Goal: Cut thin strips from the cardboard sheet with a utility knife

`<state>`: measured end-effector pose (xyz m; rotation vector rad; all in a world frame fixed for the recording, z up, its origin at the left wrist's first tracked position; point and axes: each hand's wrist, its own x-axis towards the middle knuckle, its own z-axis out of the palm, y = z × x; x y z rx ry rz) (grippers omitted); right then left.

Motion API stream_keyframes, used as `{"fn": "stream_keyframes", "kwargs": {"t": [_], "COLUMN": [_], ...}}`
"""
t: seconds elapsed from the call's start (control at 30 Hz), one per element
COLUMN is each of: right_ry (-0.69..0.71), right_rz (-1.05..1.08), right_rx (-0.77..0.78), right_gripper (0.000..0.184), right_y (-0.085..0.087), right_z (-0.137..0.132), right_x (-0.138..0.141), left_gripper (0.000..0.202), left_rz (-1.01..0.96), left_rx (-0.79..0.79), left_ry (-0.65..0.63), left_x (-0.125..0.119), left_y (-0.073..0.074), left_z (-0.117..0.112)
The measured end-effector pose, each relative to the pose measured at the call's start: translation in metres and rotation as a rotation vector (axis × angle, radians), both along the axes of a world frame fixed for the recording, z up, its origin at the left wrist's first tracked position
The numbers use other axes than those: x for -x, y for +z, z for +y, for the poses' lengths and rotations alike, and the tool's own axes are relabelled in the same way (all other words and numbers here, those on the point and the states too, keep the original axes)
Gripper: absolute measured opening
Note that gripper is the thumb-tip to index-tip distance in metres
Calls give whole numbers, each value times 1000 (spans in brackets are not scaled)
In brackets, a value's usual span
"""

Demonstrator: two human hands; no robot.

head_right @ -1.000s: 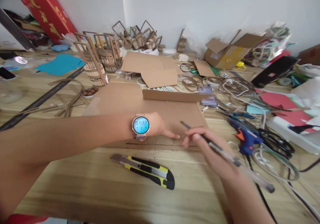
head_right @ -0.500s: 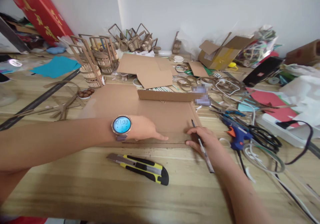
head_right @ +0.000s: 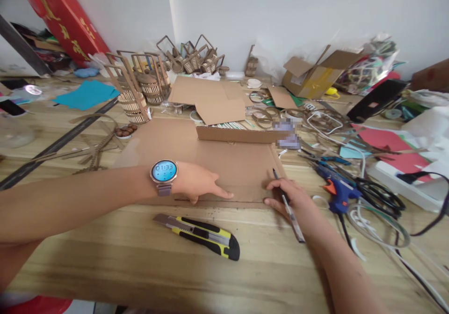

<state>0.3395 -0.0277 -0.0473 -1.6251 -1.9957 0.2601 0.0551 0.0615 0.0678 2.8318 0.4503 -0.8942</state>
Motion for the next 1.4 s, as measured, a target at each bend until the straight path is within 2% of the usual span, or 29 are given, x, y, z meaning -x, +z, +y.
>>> {"fn": "stream_keyframes", "kwargs": {"t": [0.4, 0.77, 1.27, 1.4], "right_ry": [6, 34, 44, 45], "right_rz": [14, 4, 38, 31], "right_rx": [12, 71, 63, 59], "right_gripper": [29, 27, 31, 33], "right_y": [0, 12, 15, 13], "right_z": [-1, -2, -3, 0], "right_x": [0, 0, 6, 3], "left_gripper": [93, 94, 97, 87], "left_rz": [78, 46, 39, 38], "left_rx": [-17, -20, -29, -9], "left_ry": [-35, -34, -59, -46], "left_x": [-1, 0, 1, -1], "left_y": [4, -1, -8, -7], "left_z": [-1, 0, 4, 6]}}
